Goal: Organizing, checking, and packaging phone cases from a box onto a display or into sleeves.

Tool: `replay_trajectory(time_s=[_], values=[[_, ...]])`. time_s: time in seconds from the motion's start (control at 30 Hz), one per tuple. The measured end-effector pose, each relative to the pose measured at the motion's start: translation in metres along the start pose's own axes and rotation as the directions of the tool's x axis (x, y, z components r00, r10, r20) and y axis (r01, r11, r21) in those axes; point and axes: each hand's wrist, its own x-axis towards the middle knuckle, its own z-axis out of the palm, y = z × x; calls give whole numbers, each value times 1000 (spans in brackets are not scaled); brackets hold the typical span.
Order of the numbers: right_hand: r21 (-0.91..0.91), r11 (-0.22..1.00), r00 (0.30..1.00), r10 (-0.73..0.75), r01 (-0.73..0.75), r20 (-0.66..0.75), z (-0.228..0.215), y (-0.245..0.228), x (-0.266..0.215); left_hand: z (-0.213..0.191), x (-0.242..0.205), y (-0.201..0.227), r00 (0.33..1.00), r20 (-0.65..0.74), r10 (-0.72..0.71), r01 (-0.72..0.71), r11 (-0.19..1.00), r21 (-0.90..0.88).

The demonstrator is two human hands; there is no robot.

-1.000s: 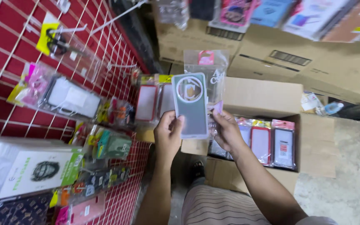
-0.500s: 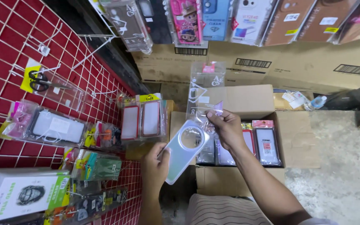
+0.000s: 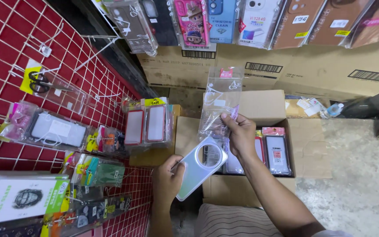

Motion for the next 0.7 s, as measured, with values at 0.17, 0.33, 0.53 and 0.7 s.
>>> replay_trajectory(time_s=[0.17,0.33,0.53,0.7], values=[[-25,1000,999,7,-6,32,0,4,0,0,-2,-2,998,-34,-44,42,998,-53],[-65,997,998,-30,33,53,-6,12,2,-4,0,-15,997,-64,-53,45,992,-118],[-43,998,999,-52,53,9,-2,14,0,-7,1,-25,993,-110,-33,10,979,-205],[3,989,988,-149,149,-26,-1,29,-1,10,-4,-29,913,-405,60,-56,998,22]])
